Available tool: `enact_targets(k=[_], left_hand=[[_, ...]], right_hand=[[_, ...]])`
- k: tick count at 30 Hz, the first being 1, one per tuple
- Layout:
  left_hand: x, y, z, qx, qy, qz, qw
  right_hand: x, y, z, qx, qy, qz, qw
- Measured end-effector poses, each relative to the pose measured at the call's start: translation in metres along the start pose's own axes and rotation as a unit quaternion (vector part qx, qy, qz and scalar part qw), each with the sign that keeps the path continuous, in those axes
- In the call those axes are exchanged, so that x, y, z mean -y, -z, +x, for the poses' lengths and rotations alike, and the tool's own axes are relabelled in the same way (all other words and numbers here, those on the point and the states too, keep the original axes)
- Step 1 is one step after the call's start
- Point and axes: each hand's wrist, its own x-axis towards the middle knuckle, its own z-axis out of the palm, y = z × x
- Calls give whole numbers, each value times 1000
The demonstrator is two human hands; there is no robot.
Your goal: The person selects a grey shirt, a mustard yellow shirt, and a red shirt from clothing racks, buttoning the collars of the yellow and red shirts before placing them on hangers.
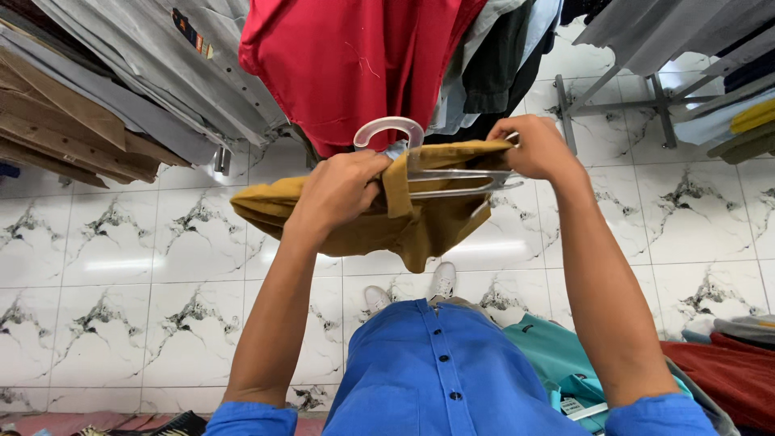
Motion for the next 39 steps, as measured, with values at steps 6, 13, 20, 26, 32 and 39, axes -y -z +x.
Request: enact_targets(k=[6, 13, 20, 26, 32, 39], left_hand=[[6, 23, -14, -71, 23, 50, 996], [40, -9, -8, -122, -7, -6, 992], [42, -28, -11, -139, -5, 5, 990], [29, -43, -3, -165, 5, 45, 985], [17, -50, -5, -166, 27, 51, 984], [13, -32, -7, -108, 41, 16, 993]], right_hand=[[3, 1, -25, 0, -27, 380, 925], [-34, -34, -17, -73, -24, 624, 778], [18, 5, -35, -111, -28, 534, 838], [23, -4, -35, -272, -57, 247, 928], [43, -10, -41, -399, -60, 179, 897], [12, -25, -31, -311, -112, 285, 900]])
